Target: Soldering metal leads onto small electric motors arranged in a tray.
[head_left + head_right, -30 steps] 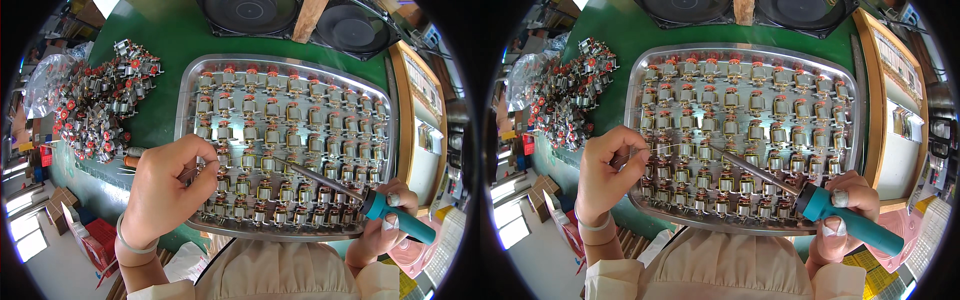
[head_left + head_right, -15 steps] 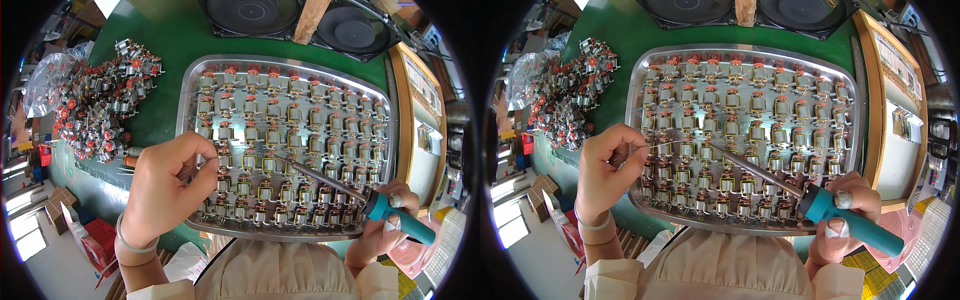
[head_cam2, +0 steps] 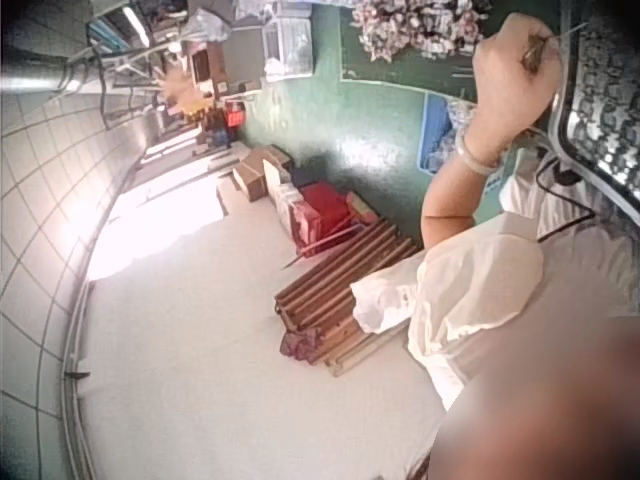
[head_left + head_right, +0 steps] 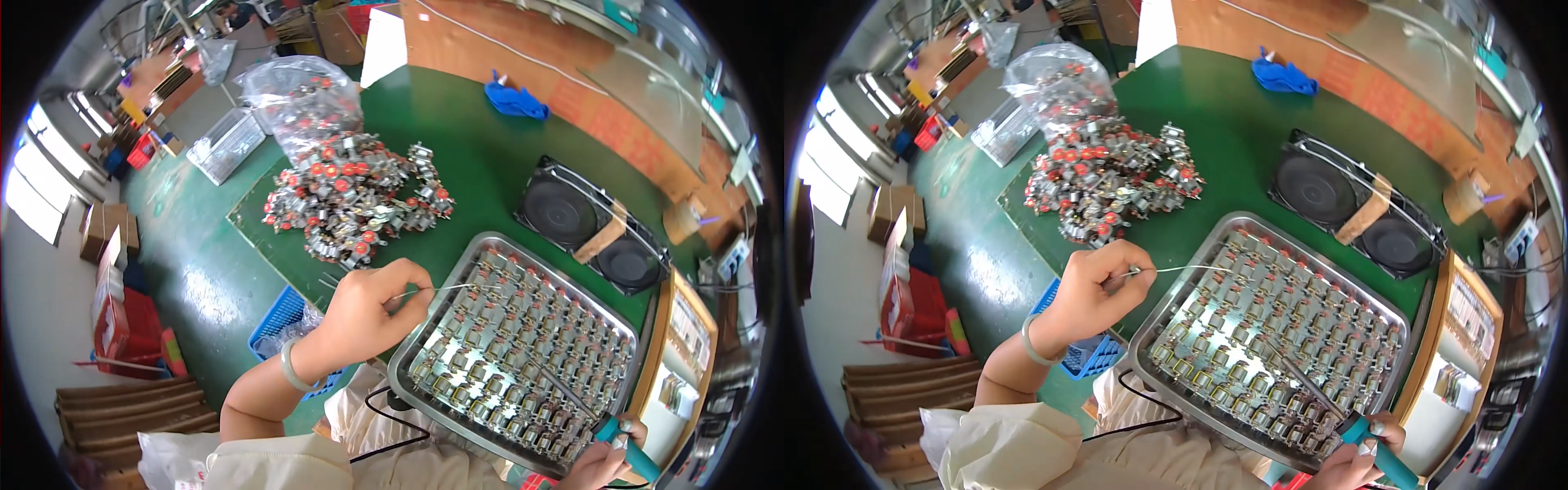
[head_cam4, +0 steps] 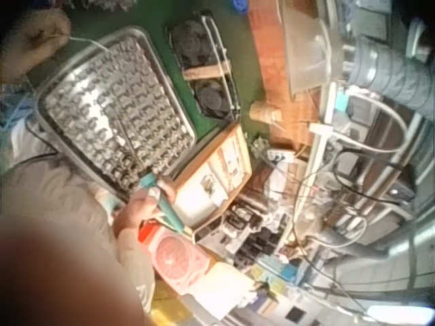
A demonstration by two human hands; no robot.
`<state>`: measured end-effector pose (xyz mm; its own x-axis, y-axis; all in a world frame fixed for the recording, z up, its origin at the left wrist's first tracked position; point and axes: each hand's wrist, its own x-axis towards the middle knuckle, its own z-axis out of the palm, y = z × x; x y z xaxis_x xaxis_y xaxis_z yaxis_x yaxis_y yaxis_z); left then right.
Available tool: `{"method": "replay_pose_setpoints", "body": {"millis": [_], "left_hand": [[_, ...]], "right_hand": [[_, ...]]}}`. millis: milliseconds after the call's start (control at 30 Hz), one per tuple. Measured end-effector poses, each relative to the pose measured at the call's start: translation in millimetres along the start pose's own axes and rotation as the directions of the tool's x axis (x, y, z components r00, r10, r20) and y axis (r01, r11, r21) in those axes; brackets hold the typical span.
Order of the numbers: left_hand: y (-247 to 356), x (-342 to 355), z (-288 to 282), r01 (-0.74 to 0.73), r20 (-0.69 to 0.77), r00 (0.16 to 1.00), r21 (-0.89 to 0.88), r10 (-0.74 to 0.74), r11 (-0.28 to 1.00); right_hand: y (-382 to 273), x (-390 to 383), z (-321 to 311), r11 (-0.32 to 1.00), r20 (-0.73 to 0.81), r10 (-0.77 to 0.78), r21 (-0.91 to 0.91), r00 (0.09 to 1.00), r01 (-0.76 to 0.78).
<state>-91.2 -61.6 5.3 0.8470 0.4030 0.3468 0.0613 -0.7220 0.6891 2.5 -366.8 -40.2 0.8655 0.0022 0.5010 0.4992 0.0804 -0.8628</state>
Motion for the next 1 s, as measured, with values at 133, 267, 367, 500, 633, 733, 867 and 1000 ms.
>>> {"method": "replay_pose_setpoints", "body": {"millis": [133,267,367,500,633,733,867,1000], "left_hand": [[-11.8,-15.3,-12.2,0.082,-0.034,0.995,-0.179,-0.089,0.981],[-25.6,-17.2,-15.8,0.117,0.018,0.993,-0.329,-0.118,0.937],[-26.1,-20.7,-14.5,0.16,0.085,0.987,-0.317,-0.14,0.935],[-22.8,-17.5,-18.3,0.133,0.079,0.99,-0.282,-0.115,0.95],[-23.4,-0.5,-19.7,0.142,0.204,0.974,-0.2,-0.1,0.97],[-23.4,6.6,-14.9,0.117,0.173,0.982,-0.253,-0.074,0.961],[-16.0,20.0,-13.7,0.1,0.215,0.975,-0.169,-0.062,0.98],[-19.7,28.9,-3.8,0.114,0.183,0.98,-0.187,-0.079,0.976]], "right_hand": [[-7.8,-1.2,5.3,1.0,-0.05,-0.014,0.017,0.999,0.015],[-13.4,0.5,10.9,0.999,-0.064,-0.042,-0.029,0.997,0.04],[-15.1,-4.3,6.8,0.996,-0.059,0.002,-0.091,0.998,-0.008],[-13.4,-3.6,12.6,0.993,-0.087,-0.051,-0.107,0.995,0.042],[-12.1,-4.1,17.8,0.998,-0.108,0.01,-0.064,0.994,-0.017],[-9.7,-0.8,17.7,0.997,-0.121,0.048,-0.046,0.991,-0.054],[-6.5,2.1,16.5,0.998,-0.086,0.025,-0.048,0.996,-0.03],[-4.0,4.9,18.5,0.997,-0.049,0.025,-0.074,0.998,-0.029]]}}
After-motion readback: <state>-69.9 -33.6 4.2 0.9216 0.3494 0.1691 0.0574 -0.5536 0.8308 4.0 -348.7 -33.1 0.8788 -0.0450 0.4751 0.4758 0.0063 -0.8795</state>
